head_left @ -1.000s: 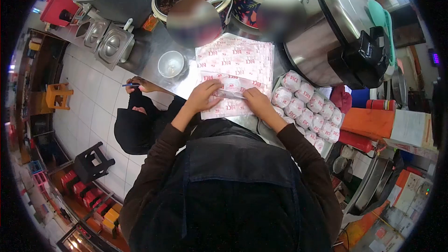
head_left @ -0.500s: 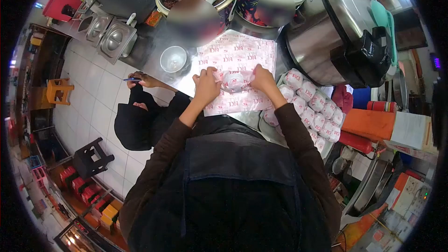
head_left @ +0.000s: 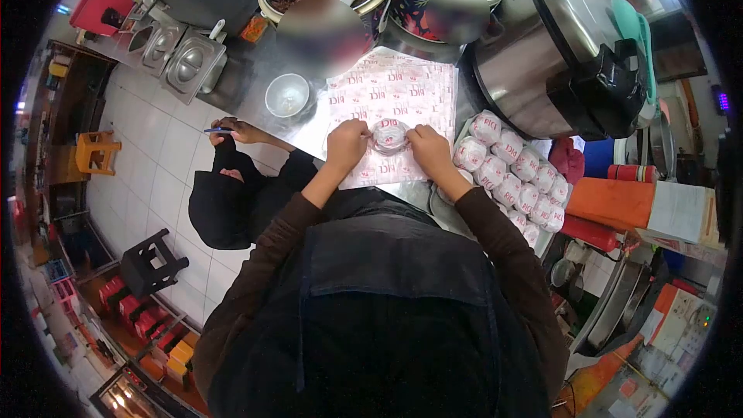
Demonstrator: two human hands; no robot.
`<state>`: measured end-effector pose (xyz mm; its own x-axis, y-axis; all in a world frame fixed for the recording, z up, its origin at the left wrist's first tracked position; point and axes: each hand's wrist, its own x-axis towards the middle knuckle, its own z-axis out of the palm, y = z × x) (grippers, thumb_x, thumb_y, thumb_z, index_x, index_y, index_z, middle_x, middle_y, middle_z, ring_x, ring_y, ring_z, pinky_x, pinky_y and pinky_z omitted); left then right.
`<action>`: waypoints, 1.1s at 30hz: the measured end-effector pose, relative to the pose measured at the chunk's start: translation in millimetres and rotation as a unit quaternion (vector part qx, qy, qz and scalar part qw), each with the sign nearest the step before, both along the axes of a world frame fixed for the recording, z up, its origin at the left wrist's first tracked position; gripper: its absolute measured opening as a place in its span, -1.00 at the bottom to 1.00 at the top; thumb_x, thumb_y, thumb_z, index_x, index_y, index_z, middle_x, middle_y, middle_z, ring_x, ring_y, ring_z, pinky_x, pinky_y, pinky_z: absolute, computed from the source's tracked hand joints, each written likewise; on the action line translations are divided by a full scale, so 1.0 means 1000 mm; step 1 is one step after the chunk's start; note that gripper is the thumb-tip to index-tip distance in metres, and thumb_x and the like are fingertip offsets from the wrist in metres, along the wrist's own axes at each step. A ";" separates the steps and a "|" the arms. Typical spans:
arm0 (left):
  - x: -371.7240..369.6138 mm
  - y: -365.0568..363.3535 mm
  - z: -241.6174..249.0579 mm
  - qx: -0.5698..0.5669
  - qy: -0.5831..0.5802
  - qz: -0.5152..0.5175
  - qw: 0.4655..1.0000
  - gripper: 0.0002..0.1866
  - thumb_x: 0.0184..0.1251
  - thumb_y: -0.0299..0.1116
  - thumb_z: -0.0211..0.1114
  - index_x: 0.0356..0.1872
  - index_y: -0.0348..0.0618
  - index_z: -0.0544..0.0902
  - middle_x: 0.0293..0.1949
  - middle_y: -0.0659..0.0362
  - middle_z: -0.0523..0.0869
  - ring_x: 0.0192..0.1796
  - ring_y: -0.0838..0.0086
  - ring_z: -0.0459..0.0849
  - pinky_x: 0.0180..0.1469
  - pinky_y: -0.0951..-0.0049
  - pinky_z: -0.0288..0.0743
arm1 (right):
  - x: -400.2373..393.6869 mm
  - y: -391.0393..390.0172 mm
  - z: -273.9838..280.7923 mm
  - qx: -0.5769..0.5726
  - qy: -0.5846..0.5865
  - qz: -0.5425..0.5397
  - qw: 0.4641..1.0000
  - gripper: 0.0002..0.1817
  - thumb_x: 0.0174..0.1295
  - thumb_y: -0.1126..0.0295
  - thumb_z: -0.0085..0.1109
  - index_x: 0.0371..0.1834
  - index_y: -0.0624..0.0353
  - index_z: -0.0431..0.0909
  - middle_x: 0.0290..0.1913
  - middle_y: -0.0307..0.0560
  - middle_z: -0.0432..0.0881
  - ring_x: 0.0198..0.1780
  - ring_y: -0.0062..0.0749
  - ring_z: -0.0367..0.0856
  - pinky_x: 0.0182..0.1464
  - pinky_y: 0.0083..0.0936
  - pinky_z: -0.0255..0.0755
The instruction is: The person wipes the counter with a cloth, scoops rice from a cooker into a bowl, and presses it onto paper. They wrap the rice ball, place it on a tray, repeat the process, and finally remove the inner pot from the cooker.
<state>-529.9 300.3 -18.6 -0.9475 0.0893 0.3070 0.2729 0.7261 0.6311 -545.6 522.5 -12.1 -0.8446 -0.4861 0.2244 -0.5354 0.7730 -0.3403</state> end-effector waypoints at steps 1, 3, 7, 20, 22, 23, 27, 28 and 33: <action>0.006 0.003 0.000 0.001 0.036 -0.001 0.999 -0.91 -0.10 -0.51 0.27 -0.48 -0.16 0.61 -0.48 0.14 0.63 -0.36 0.21 0.60 -0.32 0.21 0.48 | 0.004 0.001 -0.002 -0.017 0.018 0.010 1.000 -0.88 0.02 0.44 0.15 -0.34 0.13 0.54 -0.21 -0.10 0.61 -0.19 -0.15 0.58 -0.22 -0.36 0.49; 0.015 0.006 0.000 -0.015 0.084 -0.007 0.996 -0.85 -0.05 -0.55 0.22 -0.39 -0.15 0.63 -0.38 0.12 0.65 -0.27 0.22 0.61 -0.26 0.26 0.50 | 0.014 0.001 0.002 -0.016 0.024 0.025 0.999 -0.83 0.03 0.43 0.18 -0.29 0.18 0.53 -0.19 -0.06 0.60 -0.17 -0.13 0.58 -0.19 -0.36 0.49; 0.029 0.008 0.006 -0.120 0.180 -0.003 0.976 -0.75 -0.02 -0.52 0.24 -0.23 -0.17 0.66 -0.26 0.06 0.66 -0.12 0.23 0.61 -0.13 0.33 0.50 | 0.011 0.004 0.000 -0.055 0.080 0.056 0.994 -0.76 0.02 0.41 0.23 -0.24 0.22 0.54 -0.16 0.02 0.59 -0.11 -0.12 0.57 -0.12 -0.36 0.49; 0.000 0.022 0.028 0.151 -0.056 0.169 0.972 -0.77 0.01 -0.38 0.43 -0.49 -0.32 0.57 -0.51 0.06 0.60 -0.46 0.30 0.61 -0.40 0.42 0.43 | -0.004 -0.044 0.018 -0.393 -0.215 -0.263 0.855 -0.75 0.17 0.27 0.23 -0.43 0.29 0.65 -0.56 -0.13 0.64 -0.54 -0.62 0.53 -0.43 -0.64 0.38; -0.006 0.030 0.029 0.107 -0.010 0.147 0.983 -0.79 0.03 -0.40 0.40 -0.43 -0.33 0.60 -0.50 0.04 0.59 -0.46 0.23 0.60 -0.38 0.38 0.45 | -0.007 -0.052 0.021 -0.396 -0.229 -0.295 0.839 -0.74 0.17 0.27 0.22 -0.42 0.29 0.67 -0.56 -0.11 0.64 -0.53 -0.61 0.53 -0.44 -0.65 0.37; -0.008 0.033 0.030 0.111 0.020 0.118 0.987 -0.80 0.05 -0.41 0.37 -0.39 -0.34 0.61 -0.47 0.02 0.59 -0.44 0.20 0.60 -0.36 0.36 0.46 | -0.009 -0.049 0.011 -0.399 -0.210 -0.279 0.848 -0.72 0.20 0.28 0.19 -0.31 0.33 0.67 -0.50 -0.10 0.66 -0.42 -0.57 0.61 -0.36 -0.68 0.44; -0.010 0.036 0.032 0.113 0.028 0.024 0.993 -0.75 0.12 -0.42 0.27 -0.18 -0.34 0.63 -0.36 -0.05 0.59 -0.37 0.12 0.62 -0.29 0.28 0.49 | -0.023 -0.043 -0.006 -0.584 -0.337 -0.207 0.708 -0.75 0.23 0.39 0.14 -0.18 0.38 0.63 -0.41 -0.08 0.68 -0.25 -0.50 0.67 -0.22 -0.67 0.53; -0.012 0.033 0.033 0.110 0.003 0.007 0.994 -0.72 0.14 -0.42 0.24 -0.13 -0.33 0.62 -0.33 -0.06 0.59 -0.34 0.12 0.63 -0.26 0.26 0.50 | -0.026 -0.041 -0.003 -0.555 -0.346 -0.194 0.732 -0.76 0.23 0.42 0.13 -0.17 0.39 0.63 -0.38 -0.07 0.68 -0.22 -0.48 0.68 -0.19 -0.66 0.54; -0.042 0.022 0.041 0.029 -0.115 0.036 0.992 -0.82 0.07 -0.35 0.29 -0.35 -0.24 0.71 -0.45 0.01 0.69 -0.38 0.16 0.67 -0.27 0.29 0.52 | -0.036 -0.045 -0.016 -0.435 -0.244 -0.180 0.848 -0.80 0.04 0.37 0.27 -0.31 0.25 0.68 -0.39 0.05 0.67 -0.40 -0.30 0.66 -0.30 -0.52 0.49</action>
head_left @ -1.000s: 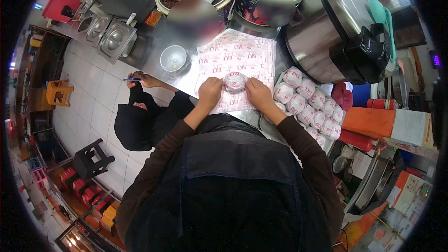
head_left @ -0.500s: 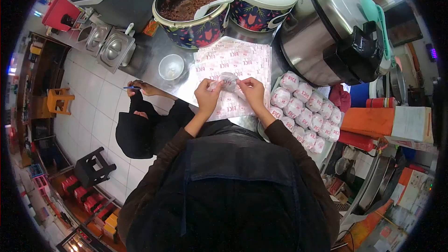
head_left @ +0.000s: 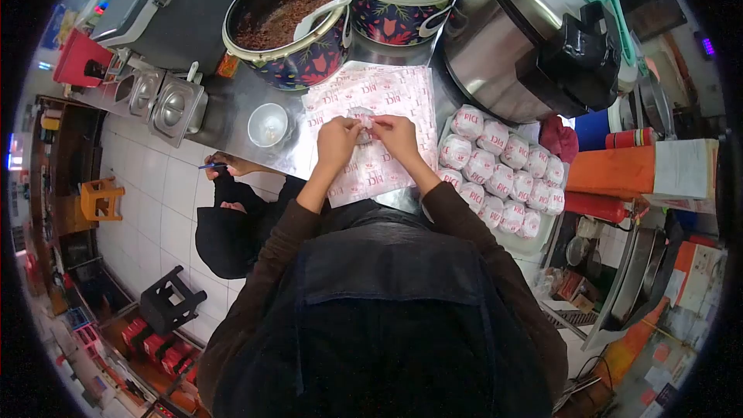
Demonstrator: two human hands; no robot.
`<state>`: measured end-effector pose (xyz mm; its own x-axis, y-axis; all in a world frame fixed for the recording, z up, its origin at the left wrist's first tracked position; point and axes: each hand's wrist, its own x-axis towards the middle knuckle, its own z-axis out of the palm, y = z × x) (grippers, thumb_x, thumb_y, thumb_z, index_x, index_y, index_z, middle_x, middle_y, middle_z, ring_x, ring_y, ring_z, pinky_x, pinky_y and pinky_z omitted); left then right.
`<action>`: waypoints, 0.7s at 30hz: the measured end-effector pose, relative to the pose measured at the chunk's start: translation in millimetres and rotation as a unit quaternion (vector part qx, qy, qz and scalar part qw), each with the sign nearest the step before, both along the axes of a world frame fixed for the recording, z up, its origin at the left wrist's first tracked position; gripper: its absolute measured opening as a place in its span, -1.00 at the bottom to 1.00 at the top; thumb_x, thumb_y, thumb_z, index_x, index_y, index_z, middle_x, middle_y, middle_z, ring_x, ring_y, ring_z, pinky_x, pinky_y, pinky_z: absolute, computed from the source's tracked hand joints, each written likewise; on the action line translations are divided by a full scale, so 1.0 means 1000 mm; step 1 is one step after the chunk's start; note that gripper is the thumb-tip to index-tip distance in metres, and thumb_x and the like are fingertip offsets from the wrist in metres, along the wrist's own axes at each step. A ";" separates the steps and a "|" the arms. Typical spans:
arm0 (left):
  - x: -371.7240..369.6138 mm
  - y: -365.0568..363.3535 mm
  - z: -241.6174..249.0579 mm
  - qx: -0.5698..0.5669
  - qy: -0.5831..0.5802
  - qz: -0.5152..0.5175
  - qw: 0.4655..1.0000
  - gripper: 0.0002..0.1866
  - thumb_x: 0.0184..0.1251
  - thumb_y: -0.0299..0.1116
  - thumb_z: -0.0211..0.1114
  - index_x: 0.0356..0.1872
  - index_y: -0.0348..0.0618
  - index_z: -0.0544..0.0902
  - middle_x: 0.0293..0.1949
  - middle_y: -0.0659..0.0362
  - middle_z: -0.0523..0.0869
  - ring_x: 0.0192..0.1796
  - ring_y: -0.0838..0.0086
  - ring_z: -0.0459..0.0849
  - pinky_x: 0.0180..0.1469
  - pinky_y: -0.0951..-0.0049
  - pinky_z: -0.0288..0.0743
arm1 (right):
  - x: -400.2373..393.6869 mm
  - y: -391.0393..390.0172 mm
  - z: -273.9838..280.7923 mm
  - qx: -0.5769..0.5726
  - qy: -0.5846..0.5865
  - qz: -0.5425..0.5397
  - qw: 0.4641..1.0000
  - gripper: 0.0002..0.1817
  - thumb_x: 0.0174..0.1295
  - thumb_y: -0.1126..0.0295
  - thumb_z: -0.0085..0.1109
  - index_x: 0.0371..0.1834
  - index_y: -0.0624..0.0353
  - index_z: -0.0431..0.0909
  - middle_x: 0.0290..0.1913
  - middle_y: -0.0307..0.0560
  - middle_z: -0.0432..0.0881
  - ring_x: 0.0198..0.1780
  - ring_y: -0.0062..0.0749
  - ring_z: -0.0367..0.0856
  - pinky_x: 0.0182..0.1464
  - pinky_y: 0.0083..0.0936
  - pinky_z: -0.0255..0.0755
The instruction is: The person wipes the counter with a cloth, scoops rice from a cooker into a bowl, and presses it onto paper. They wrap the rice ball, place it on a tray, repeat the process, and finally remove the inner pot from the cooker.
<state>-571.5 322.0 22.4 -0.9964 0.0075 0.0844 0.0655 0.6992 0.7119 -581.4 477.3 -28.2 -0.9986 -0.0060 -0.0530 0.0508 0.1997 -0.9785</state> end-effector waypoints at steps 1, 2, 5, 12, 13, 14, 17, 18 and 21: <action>-0.007 -0.002 -0.001 0.000 -0.019 0.004 1.000 -0.80 0.04 -0.32 0.32 -0.38 -0.22 0.71 -0.45 0.01 0.70 -0.39 0.19 0.68 -0.28 0.30 0.51 | -0.004 -0.003 -0.001 0.032 0.030 -0.004 0.999 -0.82 0.04 0.39 0.29 -0.33 0.26 0.67 -0.40 0.00 0.66 -0.39 -0.35 0.65 -0.30 -0.54 0.49; -0.014 -0.005 -0.003 0.002 -0.037 0.007 0.999 -0.79 0.01 -0.28 0.35 -0.40 -0.21 0.71 -0.45 0.02 0.71 -0.40 0.21 0.68 -0.30 0.31 0.51 | -0.006 -0.005 -0.002 0.065 0.060 -0.009 0.996 -0.83 0.03 0.42 0.31 -0.34 0.27 0.67 -0.41 -0.04 0.66 -0.38 -0.40 0.65 -0.31 -0.56 0.50; -0.021 0.000 -0.019 -0.033 0.008 0.084 0.996 -0.56 -0.15 -0.15 0.48 -0.29 -0.23 0.61 -0.32 0.00 0.66 -0.23 0.19 0.64 -0.14 0.31 0.49 | -0.019 -0.011 0.001 0.150 0.194 -0.021 0.969 -0.84 -0.09 0.43 0.35 -0.43 0.25 0.65 -0.41 -0.06 0.60 -0.31 -0.25 0.58 -0.23 -0.43 0.46; -0.017 -0.029 -0.047 0.200 -0.188 0.008 0.962 -0.51 0.15 -0.20 0.21 0.04 -0.33 0.51 -0.33 0.05 0.62 -0.30 0.31 0.62 -0.20 0.39 0.54 | 0.021 -0.042 0.022 0.422 0.338 0.023 0.841 -0.68 -0.08 0.32 0.08 -0.35 0.38 0.54 -0.33 0.09 0.51 -0.16 -0.07 0.49 0.12 -0.26 0.35; -0.018 -0.032 -0.041 0.333 -0.274 0.051 0.901 -0.52 0.17 -0.24 0.17 0.08 -0.33 0.50 -0.30 0.07 0.62 -0.27 0.37 0.61 -0.20 0.44 0.56 | 0.029 -0.043 0.016 0.456 0.389 -0.045 0.800 -0.60 -0.09 0.31 0.10 -0.26 0.45 0.52 -0.32 0.10 0.50 -0.14 -0.06 0.49 0.15 -0.26 0.35; -0.023 -0.037 -0.045 0.343 -0.270 0.018 0.899 -0.53 0.19 -0.27 0.13 0.09 -0.34 0.50 -0.28 0.08 0.62 -0.26 0.38 0.62 -0.17 0.45 0.56 | 0.041 -0.036 0.028 0.434 0.369 -0.058 0.820 -0.47 -0.11 0.32 0.15 -0.08 0.52 0.43 -0.20 0.17 0.51 -0.01 0.01 0.46 0.13 -0.26 0.36; -0.031 -0.029 -0.026 0.386 -0.302 -0.041 0.871 -0.53 0.25 -0.27 0.06 0.12 -0.38 0.47 -0.17 0.07 0.65 -0.18 0.41 0.64 -0.08 0.48 0.55 | 0.019 -0.026 0.017 0.321 0.239 -0.012 0.916 -0.46 -0.09 0.38 0.17 -0.01 0.47 0.39 -0.10 0.20 0.53 0.06 0.03 0.47 0.06 -0.24 0.41; -0.035 -0.024 -0.017 0.424 -0.340 -0.042 0.839 -0.53 0.27 -0.26 0.05 0.13 -0.37 0.47 -0.15 0.07 0.65 -0.17 0.41 0.65 -0.07 0.48 0.55 | 0.010 -0.016 0.031 0.244 0.113 -0.004 0.963 -0.48 -0.10 0.41 0.20 0.00 0.39 0.41 -0.06 0.19 0.53 0.00 0.04 0.52 -0.04 -0.24 0.46; -0.034 -0.009 0.027 0.470 -0.383 -0.094 0.790 -0.52 0.31 -0.18 0.05 0.12 -0.34 0.48 -0.05 0.09 0.65 -0.15 0.41 0.67 -0.05 0.50 0.50 | 0.012 0.029 0.048 0.054 0.080 -0.114 0.989 -0.47 -0.01 0.25 0.35 0.04 0.18 0.44 -0.06 0.03 0.55 -0.12 -0.21 0.58 -0.06 -0.36 0.47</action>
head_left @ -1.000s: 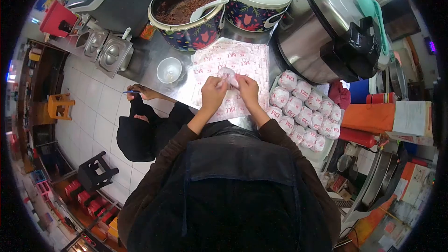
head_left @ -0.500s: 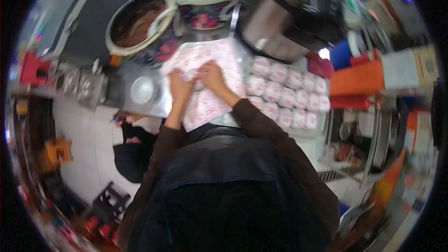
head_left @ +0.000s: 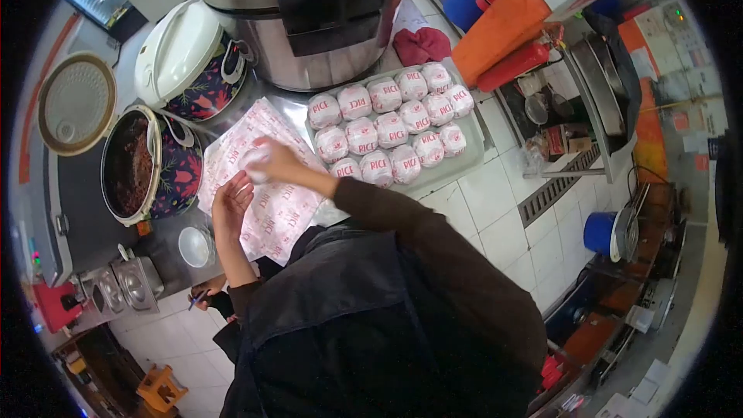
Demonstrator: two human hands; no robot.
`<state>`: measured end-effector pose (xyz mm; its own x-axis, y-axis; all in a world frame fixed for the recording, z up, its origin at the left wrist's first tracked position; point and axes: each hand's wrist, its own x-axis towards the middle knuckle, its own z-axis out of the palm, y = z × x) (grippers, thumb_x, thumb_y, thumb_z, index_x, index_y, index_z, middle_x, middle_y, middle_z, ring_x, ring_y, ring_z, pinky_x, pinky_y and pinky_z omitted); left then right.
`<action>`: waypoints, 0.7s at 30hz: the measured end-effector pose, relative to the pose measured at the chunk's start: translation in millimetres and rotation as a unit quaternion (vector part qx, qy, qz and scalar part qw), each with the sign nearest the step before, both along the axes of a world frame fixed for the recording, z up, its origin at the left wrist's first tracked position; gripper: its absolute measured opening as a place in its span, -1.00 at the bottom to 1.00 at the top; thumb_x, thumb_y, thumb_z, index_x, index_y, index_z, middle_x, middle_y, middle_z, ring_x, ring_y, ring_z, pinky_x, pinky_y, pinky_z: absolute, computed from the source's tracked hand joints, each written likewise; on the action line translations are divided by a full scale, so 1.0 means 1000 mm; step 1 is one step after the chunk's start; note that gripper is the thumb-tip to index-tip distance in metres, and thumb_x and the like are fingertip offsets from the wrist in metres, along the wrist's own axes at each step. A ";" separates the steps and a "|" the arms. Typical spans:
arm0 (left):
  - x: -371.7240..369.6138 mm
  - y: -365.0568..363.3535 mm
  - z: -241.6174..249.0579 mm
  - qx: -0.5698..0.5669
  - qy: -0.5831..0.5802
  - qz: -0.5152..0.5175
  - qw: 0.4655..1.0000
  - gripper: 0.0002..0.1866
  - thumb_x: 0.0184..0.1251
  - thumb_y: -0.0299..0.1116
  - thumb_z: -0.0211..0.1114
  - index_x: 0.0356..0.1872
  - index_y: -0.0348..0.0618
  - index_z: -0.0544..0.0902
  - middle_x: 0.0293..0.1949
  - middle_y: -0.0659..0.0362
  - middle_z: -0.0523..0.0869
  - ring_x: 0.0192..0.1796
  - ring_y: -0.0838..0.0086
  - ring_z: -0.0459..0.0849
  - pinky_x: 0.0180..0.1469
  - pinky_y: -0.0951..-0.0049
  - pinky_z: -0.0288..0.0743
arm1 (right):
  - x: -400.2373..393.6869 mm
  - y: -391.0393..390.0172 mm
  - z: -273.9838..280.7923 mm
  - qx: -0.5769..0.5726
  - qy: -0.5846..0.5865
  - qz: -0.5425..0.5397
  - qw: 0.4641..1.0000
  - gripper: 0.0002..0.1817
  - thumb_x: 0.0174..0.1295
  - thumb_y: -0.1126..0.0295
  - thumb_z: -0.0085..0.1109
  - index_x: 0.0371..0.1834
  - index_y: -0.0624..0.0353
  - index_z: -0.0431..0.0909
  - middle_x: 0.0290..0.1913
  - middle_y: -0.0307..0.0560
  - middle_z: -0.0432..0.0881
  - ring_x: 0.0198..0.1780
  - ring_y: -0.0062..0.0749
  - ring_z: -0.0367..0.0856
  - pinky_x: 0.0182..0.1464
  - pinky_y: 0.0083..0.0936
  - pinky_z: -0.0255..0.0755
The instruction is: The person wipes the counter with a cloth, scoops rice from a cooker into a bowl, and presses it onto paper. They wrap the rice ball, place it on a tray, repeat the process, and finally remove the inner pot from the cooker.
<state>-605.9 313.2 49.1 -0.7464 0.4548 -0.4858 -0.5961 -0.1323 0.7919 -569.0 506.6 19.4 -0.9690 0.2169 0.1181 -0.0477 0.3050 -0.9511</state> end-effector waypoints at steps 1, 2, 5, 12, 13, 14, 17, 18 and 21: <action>0.003 0.005 0.006 -0.045 0.049 -0.003 0.998 -0.52 0.32 -0.16 0.05 0.13 -0.32 0.48 -0.05 0.09 0.65 -0.15 0.41 0.67 -0.04 0.51 0.49 | 0.014 0.023 0.015 -0.080 0.024 -0.037 0.996 -0.51 0.00 0.21 0.36 -0.01 0.15 0.49 -0.05 0.00 0.55 -0.07 -0.24 0.56 -0.02 -0.35 0.45; 0.004 0.012 0.009 -0.085 0.100 -0.002 0.991 -0.51 0.33 -0.14 0.06 0.13 -0.31 0.48 -0.05 0.09 0.65 -0.15 0.41 0.67 -0.04 0.52 0.48 | 0.035 0.053 0.032 -0.165 0.046 -0.118 0.978 -0.60 0.00 0.21 0.36 -0.10 0.13 0.58 -0.05 -0.06 0.57 0.03 -0.23 0.51 0.06 -0.32 0.41; 0.007 0.014 -0.005 -0.191 0.143 0.010 0.971 -0.53 0.32 -0.15 0.08 0.16 -0.20 0.48 0.00 0.07 0.62 -0.17 0.42 0.67 -0.08 0.54 0.44 | 0.139 0.190 0.012 0.113 0.097 -0.343 0.928 -0.65 0.16 0.27 0.26 -0.03 0.15 0.51 -0.03 -0.08 0.55 0.04 -0.28 0.49 0.16 -0.40 0.33; 0.020 0.029 -0.083 -0.537 0.387 -0.106 0.742 -0.29 0.01 -0.05 0.36 0.24 -0.07 0.43 0.24 -0.02 0.36 0.14 0.08 0.37 0.11 0.09 0.35 | 0.261 0.266 -0.027 0.156 -0.043 -0.626 0.763 -0.56 0.22 0.09 0.17 0.03 0.16 0.54 -0.24 0.12 0.58 -0.14 -0.18 0.53 -0.05 -0.35 0.40; 0.026 0.035 -0.072 -0.598 0.399 -0.135 0.682 -0.28 -0.02 -0.04 0.38 0.24 -0.02 0.44 0.28 -0.02 0.30 0.20 0.01 0.31 0.15 0.03 0.32 | 0.254 0.260 -0.026 0.124 -0.040 -0.613 0.779 -0.57 0.23 0.09 0.14 0.05 0.13 0.54 -0.29 0.14 0.58 -0.15 -0.12 0.52 -0.05 -0.29 0.37; 0.023 0.032 -0.092 -0.598 0.382 -0.150 0.688 -0.23 -0.06 -0.03 0.40 0.27 0.06 0.40 0.36 0.03 0.18 0.29 -0.11 0.12 0.21 -0.12 0.19 | 0.255 0.264 -0.035 0.269 -0.109 -0.595 0.750 -0.57 0.22 0.11 0.14 0.06 0.13 0.55 -0.22 0.17 0.54 -0.12 -0.06 0.47 -0.03 -0.22 0.34; 0.033 0.037 -0.086 -0.596 0.414 -0.125 0.677 -0.18 -0.07 -0.07 0.39 0.31 0.02 0.33 0.36 -0.04 0.16 0.28 -0.09 0.14 0.25 -0.12 0.12 | 0.261 0.279 -0.037 0.457 -0.247 -0.571 0.636 -0.63 0.23 0.06 0.10 0.00 -0.04 0.63 -0.19 0.17 0.44 -0.11 0.03 0.36 -0.02 -0.10 0.26; 0.034 0.039 -0.070 -0.581 0.398 -0.123 0.699 -0.19 -0.07 -0.05 0.38 0.30 -0.01 0.34 0.35 -0.05 0.17 0.29 -0.10 0.12 0.25 -0.15 0.10 | 0.263 0.281 -0.043 0.450 -0.257 -0.581 0.627 -0.60 0.25 -0.03 0.03 0.05 -0.14 0.61 -0.19 0.16 0.44 -0.11 0.02 0.37 -0.06 -0.11 0.30; 0.039 0.036 -0.054 -0.476 0.424 -0.023 0.771 -0.35 -0.01 -0.28 0.35 0.21 -0.06 0.42 0.25 -0.04 0.28 0.24 0.02 0.24 0.23 0.05 0.22 | 0.266 0.286 -0.022 0.271 -0.471 -0.511 0.666 -0.32 0.26 -0.32 -0.33 0.39 -0.31 0.19 0.18 0.28 0.34 0.23 0.15 0.22 0.10 0.28 0.16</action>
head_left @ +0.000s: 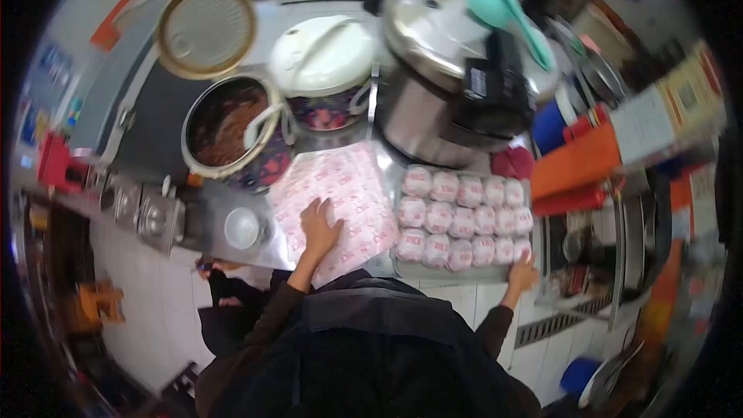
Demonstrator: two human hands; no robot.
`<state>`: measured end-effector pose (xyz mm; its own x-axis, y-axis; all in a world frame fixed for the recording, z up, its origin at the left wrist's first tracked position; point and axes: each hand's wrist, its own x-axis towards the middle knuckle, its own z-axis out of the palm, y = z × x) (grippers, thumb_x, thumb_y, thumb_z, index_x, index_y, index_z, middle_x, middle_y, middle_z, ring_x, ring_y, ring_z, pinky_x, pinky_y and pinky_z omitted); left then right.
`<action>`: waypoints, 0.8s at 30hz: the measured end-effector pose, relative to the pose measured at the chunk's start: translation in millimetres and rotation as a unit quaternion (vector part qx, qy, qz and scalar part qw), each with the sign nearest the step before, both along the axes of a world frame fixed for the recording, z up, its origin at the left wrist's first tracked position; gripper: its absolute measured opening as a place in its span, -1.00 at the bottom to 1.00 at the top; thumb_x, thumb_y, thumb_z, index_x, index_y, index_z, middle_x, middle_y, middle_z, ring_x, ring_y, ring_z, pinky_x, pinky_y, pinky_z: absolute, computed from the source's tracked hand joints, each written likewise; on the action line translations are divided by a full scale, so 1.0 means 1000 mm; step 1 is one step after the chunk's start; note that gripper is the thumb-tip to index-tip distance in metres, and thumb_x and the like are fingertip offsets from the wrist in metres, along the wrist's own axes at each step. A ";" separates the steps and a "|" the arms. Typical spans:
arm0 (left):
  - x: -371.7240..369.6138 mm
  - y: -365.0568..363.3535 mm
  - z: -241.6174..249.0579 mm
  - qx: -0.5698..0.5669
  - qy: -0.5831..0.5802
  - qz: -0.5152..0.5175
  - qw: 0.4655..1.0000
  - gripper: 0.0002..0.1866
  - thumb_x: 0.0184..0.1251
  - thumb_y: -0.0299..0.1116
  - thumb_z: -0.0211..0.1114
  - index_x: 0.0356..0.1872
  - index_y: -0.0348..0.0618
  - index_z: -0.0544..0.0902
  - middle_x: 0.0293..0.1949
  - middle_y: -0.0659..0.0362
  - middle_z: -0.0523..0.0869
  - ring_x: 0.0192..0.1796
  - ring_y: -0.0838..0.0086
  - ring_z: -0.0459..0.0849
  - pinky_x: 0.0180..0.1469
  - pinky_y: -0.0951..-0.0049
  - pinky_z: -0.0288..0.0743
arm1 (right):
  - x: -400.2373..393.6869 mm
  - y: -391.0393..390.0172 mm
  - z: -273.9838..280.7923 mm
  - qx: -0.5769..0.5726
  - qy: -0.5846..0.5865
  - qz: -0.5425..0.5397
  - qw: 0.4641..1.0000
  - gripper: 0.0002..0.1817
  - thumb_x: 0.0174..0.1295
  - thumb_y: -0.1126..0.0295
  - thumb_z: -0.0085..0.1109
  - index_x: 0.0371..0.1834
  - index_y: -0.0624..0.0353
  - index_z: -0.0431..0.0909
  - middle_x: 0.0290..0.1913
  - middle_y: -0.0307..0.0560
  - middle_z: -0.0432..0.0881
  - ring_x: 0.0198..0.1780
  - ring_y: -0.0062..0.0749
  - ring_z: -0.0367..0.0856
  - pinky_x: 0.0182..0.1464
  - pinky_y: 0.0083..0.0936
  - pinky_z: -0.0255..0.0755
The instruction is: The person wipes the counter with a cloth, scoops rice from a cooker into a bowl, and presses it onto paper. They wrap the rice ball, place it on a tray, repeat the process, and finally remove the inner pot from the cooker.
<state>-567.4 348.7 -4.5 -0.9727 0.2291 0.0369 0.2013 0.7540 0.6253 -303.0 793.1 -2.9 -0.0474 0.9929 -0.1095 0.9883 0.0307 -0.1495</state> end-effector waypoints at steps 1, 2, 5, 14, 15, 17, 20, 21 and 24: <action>-0.005 -0.007 -0.010 0.117 0.029 0.015 0.993 -0.39 0.01 -0.35 0.34 0.18 -0.08 0.43 0.21 -0.04 0.31 0.21 0.05 0.28 0.21 0.12 0.25 | -0.006 -0.003 0.004 0.035 -0.043 -0.016 0.998 -0.28 0.24 -0.34 -0.33 0.40 -0.26 0.18 0.21 0.27 0.30 0.26 0.15 0.18 0.11 0.34 0.09; -0.005 -0.016 -0.015 0.226 0.061 0.034 0.972 -0.43 0.02 -0.43 0.32 0.15 -0.10 0.45 0.18 -0.03 0.34 0.19 0.09 0.32 0.20 0.19 0.28 | -0.022 -0.022 0.016 0.200 -0.070 -0.003 0.977 -0.27 0.24 -0.30 -0.23 0.39 -0.17 0.21 0.07 0.24 0.41 0.12 0.11 0.32 0.12 0.02 0.21; 0.017 -0.034 0.038 0.233 0.173 0.212 0.933 -0.48 0.03 -0.55 0.26 0.11 -0.28 0.39 0.06 -0.03 0.36 0.12 0.12 0.34 0.15 0.24 0.28 | -0.089 -0.066 0.059 0.292 0.151 0.201 0.923 -0.37 0.25 -0.05 0.01 0.32 0.03 0.28 0.10 0.21 0.42 0.15 0.05 0.31 0.15 -0.11 0.21; 0.014 -0.201 -0.048 0.231 0.005 0.483 0.844 -0.28 -0.11 -0.19 0.43 0.08 -0.40 0.38 -0.04 -0.19 0.52 -0.08 -0.01 0.57 -0.05 0.21 0.47 | -0.374 -0.354 0.188 0.093 0.449 0.762 0.458 -0.77 0.06 0.44 0.21 -0.18 0.12 0.63 -0.19 -0.08 0.53 -0.09 -0.16 0.42 -0.04 -0.32 0.31; 0.012 -0.201 -0.035 0.197 -0.029 0.468 0.861 -0.31 -0.09 -0.18 0.40 0.07 -0.40 0.41 -0.06 -0.21 0.55 -0.05 -0.01 0.57 -0.03 0.22 0.46 | -0.410 -0.373 0.191 0.132 0.417 0.782 0.443 -0.81 0.09 0.36 0.20 -0.23 0.10 0.65 -0.19 -0.13 0.56 -0.08 -0.15 0.43 -0.05 -0.30 0.31; 0.010 -0.195 0.005 0.125 -0.100 0.428 0.889 -0.38 -0.04 -0.18 0.33 0.04 -0.39 0.47 -0.11 -0.25 0.61 0.00 0.00 0.59 0.03 0.24 0.45 | -0.477 -0.404 0.186 0.228 0.129 0.852 0.454 -0.76 0.11 0.17 0.16 -0.31 0.05 0.69 -0.18 -0.17 0.63 -0.03 -0.17 0.45 -0.05 -0.23 0.30; -0.006 -0.210 -0.045 0.137 -0.128 0.462 0.867 -0.44 0.07 -0.25 0.14 0.10 -0.40 0.46 -0.06 -0.27 0.59 0.07 -0.01 0.56 0.10 0.24 0.42 | -0.524 -0.430 0.168 0.202 -0.037 0.885 0.417 -0.66 0.07 0.04 0.18 -0.32 0.05 0.70 -0.18 -0.13 0.68 0.04 -0.19 0.48 0.02 -0.17 0.28; -0.002 -0.203 -0.038 0.150 -0.085 0.474 0.863 -0.43 0.09 -0.28 0.09 0.14 -0.41 0.42 -0.01 -0.26 0.58 0.08 0.00 0.55 0.12 0.24 0.40 | -0.528 -0.432 0.165 0.185 -0.049 0.892 0.411 -0.64 0.04 0.02 0.21 -0.31 0.06 0.70 -0.19 -0.11 0.69 0.05 -0.19 0.49 0.05 -0.16 0.27; -0.008 -0.204 -0.093 0.444 0.007 0.522 0.728 -0.44 0.05 -0.35 0.06 0.13 -0.40 0.40 0.02 -0.12 0.57 0.08 0.07 0.55 0.17 0.22 0.39 | -0.517 -0.439 0.189 0.140 -0.087 0.904 0.395 -0.58 0.00 -0.02 0.27 -0.27 0.10 0.69 -0.21 -0.08 0.69 -0.04 -0.17 0.59 -0.01 -0.19 0.36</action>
<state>-575.7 145.0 -97.6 -0.5980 -0.7553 -0.2680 -0.1798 -0.1995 0.9633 -819.8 354.1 185.9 -0.7217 -0.6723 -0.1650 -0.6922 0.7002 0.1746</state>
